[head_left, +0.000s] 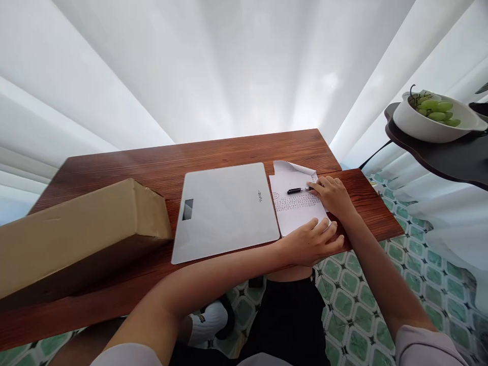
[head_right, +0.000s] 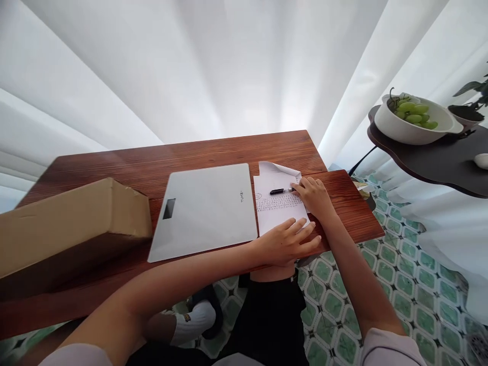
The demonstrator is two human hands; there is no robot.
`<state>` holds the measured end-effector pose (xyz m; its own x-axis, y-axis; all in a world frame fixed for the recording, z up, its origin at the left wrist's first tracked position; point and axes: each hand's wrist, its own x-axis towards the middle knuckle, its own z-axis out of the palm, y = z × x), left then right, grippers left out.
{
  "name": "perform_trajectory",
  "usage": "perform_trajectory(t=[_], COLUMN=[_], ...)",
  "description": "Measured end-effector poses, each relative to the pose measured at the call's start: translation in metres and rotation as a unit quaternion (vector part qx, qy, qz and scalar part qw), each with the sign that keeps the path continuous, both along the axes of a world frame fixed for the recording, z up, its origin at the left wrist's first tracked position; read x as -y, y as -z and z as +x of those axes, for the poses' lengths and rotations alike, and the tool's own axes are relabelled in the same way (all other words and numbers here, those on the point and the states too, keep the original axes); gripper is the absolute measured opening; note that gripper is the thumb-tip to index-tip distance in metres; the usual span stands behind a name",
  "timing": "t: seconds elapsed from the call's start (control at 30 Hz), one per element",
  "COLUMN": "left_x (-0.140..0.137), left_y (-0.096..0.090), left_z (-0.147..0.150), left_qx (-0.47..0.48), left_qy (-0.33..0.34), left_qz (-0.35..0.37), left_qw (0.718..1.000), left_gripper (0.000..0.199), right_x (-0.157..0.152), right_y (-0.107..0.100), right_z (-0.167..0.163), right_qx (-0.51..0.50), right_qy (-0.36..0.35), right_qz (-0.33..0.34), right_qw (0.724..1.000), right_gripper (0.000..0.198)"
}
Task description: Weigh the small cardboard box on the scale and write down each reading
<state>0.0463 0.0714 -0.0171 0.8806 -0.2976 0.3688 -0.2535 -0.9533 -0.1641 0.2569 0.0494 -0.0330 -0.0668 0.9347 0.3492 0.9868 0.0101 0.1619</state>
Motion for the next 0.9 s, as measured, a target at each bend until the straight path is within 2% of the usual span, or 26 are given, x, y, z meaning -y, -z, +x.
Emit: perform_trajectory(t=[0.2, 0.33, 0.43, 0.53, 0.6, 0.67, 0.73, 0.8, 0.83, 0.9], left_x=[0.001, 0.002, 0.003, 0.002, 0.002, 0.001, 0.001, 0.001, 0.001, 0.002], left_y=[0.006, 0.01, 0.012, 0.011, 0.01, 0.01, 0.01, 0.012, 0.013, 0.015], left_z=[-0.002, -0.002, -0.002, -0.002, -0.001, 0.0, 0.0, 0.0, 0.0, 0.0], left_qx=[-0.058, -0.056, -0.054, -0.066, -0.07, -0.07, -0.067, -0.06, -0.055, -0.042], left_qy=[0.01, 0.008, 0.0, 0.001, 0.004, 0.007, 0.009, 0.01, 0.01, 0.004], left_qz=[-0.062, -0.075, -0.086, -0.097, -0.101, -0.102, -0.105, -0.111, -0.114, -0.121], left_qw=[0.996, 0.996, 0.995, 0.993, 0.992, 0.992, 0.992, 0.992, 0.992, 0.992], left_gripper=[0.045, 0.043, 0.041, 0.039, 0.039, 0.039, 0.037, 0.034, 0.034, 0.033], right_x=[0.0, 0.004, 0.009, 0.017, 0.023, 0.029, 0.033, 0.035, 0.035, 0.034], right_y=[-0.002, -0.008, -0.012, -0.017, -0.02, -0.022, -0.02, -0.015, -0.012, -0.008], right_z=[-0.001, -0.002, -0.004, -0.008, -0.01, -0.009, -0.006, -0.003, -0.002, -0.003], right_qx=[-0.001, -0.024, -0.092, -0.207, -0.29, -0.38, -0.491, -0.577, -0.598, -0.592], right_qy=[0.012, 0.022, 0.039, 0.064, 0.083, 0.081, 0.054, 0.037, 0.039, 0.06], right_qz=[0.012, 0.074, 0.145, 0.192, 0.184, 0.146, 0.085, 0.03, 0.011, -0.003], right_qw=[1.0, 0.997, 0.984, 0.957, 0.935, 0.91, 0.865, 0.816, 0.8, 0.804], right_gripper=[0.025, 0.022, 0.018, 0.021, 0.027, 0.027, 0.019, 0.023, 0.027, 0.03])
